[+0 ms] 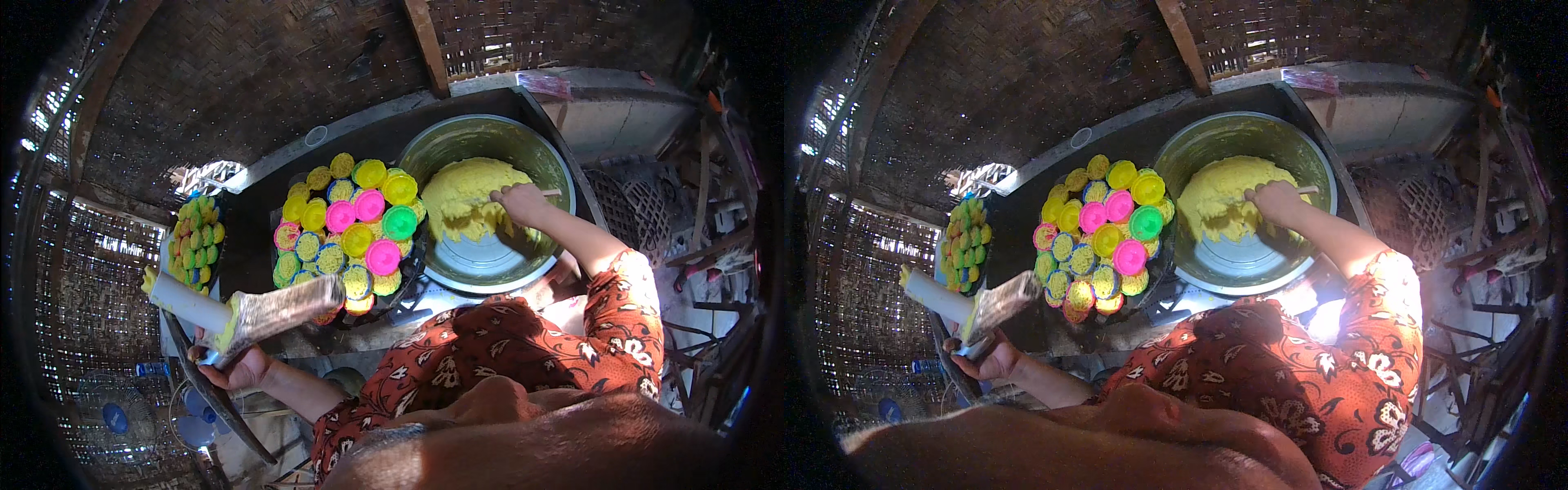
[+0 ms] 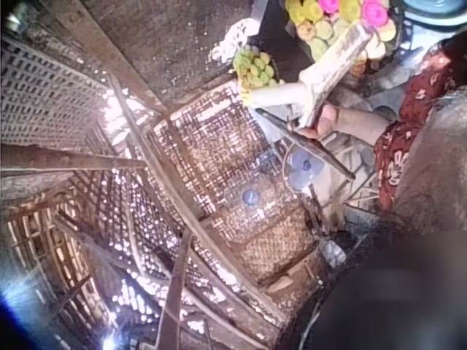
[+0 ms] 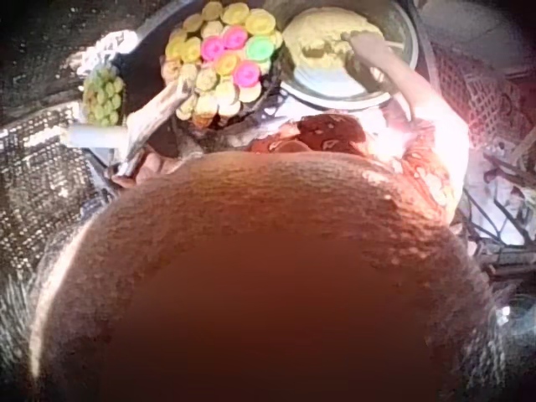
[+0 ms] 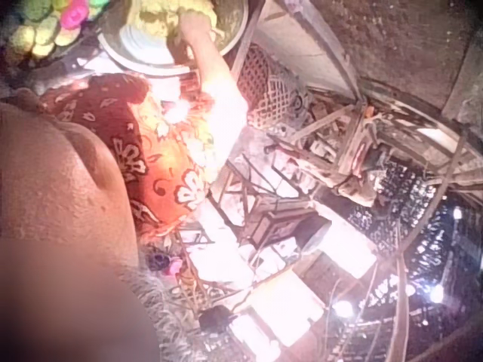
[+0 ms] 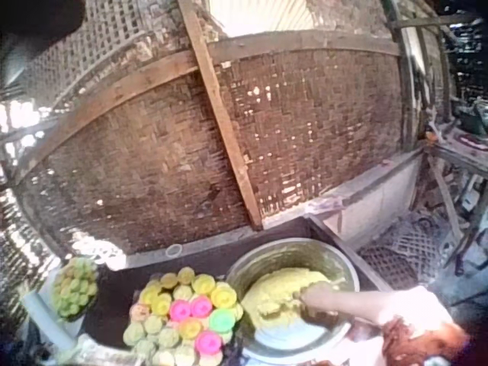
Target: The person scoops yellow batter from a metal bowl and loads it into a manual cake press. They then press the batter into colorful plastic molds arranged on a tray, releasing patterned cakes into each mold. The process repeats continuously across the tray.
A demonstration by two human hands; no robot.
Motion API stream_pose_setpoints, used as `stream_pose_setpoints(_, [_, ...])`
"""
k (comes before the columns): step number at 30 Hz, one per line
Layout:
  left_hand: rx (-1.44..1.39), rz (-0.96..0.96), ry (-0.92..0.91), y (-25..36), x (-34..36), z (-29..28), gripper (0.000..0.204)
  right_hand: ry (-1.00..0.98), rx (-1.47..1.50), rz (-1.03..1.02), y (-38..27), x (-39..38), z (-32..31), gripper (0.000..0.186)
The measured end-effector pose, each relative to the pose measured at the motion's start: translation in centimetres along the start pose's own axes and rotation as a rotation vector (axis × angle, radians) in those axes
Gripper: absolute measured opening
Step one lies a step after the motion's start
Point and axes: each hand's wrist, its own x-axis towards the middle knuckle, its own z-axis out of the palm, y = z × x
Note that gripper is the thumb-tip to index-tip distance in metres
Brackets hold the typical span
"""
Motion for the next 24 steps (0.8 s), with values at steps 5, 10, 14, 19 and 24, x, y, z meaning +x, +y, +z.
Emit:
stream_pose_setpoints(5, [-0.021,0.002,-0.074,1.6,-0.6,0.9,0.022,0.028,-0.068,-0.083,1.0,4.7,4.4,0.026])
stream_pose_setpoints(10, [0.014,0.024,-0.047,3.1,-1.9,0.9,0.020,0.003,0.020,-0.189,-0.7,5.5,6.5,0.020])
stream_pose_setpoints(14, [-0.048,0.011,-0.087,3.5,-2.0,0.8,0.019,-0.089,0.044,-0.242,-1.4,5.4,8.0,0.020])
stream_pose_setpoints(19, [-0.007,0.009,-0.061,2.0,-2.2,2.9,0.023,-0.189,0.080,-0.261,-1.6,3.3,6.8,0.024])
stream_pose_setpoints(24, [0.269,0.036,-0.163,-0.8,-2.2,6.0,0.030,-0.349,0.406,-0.182,1.4,-0.3,2.8,0.034])
